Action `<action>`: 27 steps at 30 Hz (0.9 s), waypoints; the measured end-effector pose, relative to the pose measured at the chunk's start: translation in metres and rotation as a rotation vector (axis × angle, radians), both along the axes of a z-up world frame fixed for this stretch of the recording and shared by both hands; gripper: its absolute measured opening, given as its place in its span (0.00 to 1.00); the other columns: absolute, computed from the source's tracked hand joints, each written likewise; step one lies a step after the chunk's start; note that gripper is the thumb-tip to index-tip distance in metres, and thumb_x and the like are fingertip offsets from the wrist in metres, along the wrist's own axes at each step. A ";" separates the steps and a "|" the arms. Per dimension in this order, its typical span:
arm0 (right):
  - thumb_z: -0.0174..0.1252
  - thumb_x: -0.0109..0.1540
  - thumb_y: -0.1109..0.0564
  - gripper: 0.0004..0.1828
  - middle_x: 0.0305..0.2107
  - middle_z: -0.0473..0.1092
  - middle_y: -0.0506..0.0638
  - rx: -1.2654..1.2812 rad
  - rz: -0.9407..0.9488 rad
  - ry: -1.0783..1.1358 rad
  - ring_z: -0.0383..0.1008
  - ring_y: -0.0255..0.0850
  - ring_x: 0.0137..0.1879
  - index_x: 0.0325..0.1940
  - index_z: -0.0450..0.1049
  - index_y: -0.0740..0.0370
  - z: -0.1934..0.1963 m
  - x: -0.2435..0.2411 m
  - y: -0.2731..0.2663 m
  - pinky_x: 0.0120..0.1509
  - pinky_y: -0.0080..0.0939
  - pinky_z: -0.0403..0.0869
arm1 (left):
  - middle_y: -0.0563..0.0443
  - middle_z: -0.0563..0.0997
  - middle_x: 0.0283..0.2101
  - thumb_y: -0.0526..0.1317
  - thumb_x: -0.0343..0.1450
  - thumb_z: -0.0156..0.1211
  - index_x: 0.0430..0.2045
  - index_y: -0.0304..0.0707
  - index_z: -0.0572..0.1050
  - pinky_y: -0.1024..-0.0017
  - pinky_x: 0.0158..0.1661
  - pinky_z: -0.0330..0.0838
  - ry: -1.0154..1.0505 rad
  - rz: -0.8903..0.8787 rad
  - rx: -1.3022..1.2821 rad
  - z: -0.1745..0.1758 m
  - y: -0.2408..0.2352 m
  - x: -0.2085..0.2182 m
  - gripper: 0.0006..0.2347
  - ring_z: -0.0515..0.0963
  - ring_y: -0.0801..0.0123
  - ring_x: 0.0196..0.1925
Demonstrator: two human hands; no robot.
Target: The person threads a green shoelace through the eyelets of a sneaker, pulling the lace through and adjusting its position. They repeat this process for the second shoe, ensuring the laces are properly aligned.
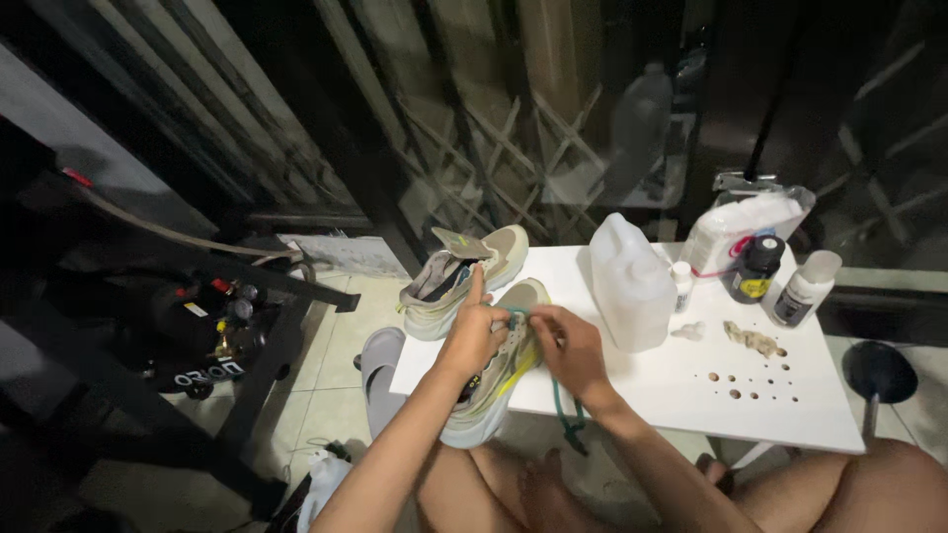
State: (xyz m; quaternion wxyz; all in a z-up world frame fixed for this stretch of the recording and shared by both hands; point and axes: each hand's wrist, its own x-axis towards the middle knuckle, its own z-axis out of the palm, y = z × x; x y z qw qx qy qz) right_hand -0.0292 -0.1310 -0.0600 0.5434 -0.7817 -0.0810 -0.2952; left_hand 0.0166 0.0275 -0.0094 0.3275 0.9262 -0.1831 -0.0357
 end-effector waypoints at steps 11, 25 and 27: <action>0.55 0.61 0.56 0.05 0.25 0.69 0.45 0.010 0.047 -0.167 0.74 0.42 0.31 0.33 0.76 0.54 -0.011 0.013 0.001 0.34 0.38 0.74 | 0.33 0.44 0.69 0.28 0.61 0.59 0.26 0.35 0.78 0.56 0.57 0.65 -0.023 -0.042 -0.010 0.004 -0.001 -0.001 0.05 0.63 0.39 0.61; 0.56 0.59 0.49 0.03 0.29 0.71 0.43 -0.095 0.086 -0.011 0.72 0.41 0.35 0.33 0.73 0.47 -0.011 0.017 -0.001 0.41 0.42 0.74 | 0.28 0.42 0.68 0.30 0.62 0.53 0.27 0.36 0.76 0.54 0.55 0.66 -0.024 -0.149 0.004 0.005 0.000 0.003 0.06 0.62 0.34 0.59; 0.54 0.61 0.48 0.05 0.30 0.70 0.46 -0.119 0.084 0.078 0.72 0.44 0.37 0.36 0.71 0.48 -0.006 0.012 0.002 0.43 0.45 0.73 | 0.26 0.44 0.67 0.30 0.63 0.52 0.27 0.36 0.74 0.53 0.54 0.66 -0.038 -0.174 -0.042 0.004 0.002 0.000 0.04 0.62 0.31 0.58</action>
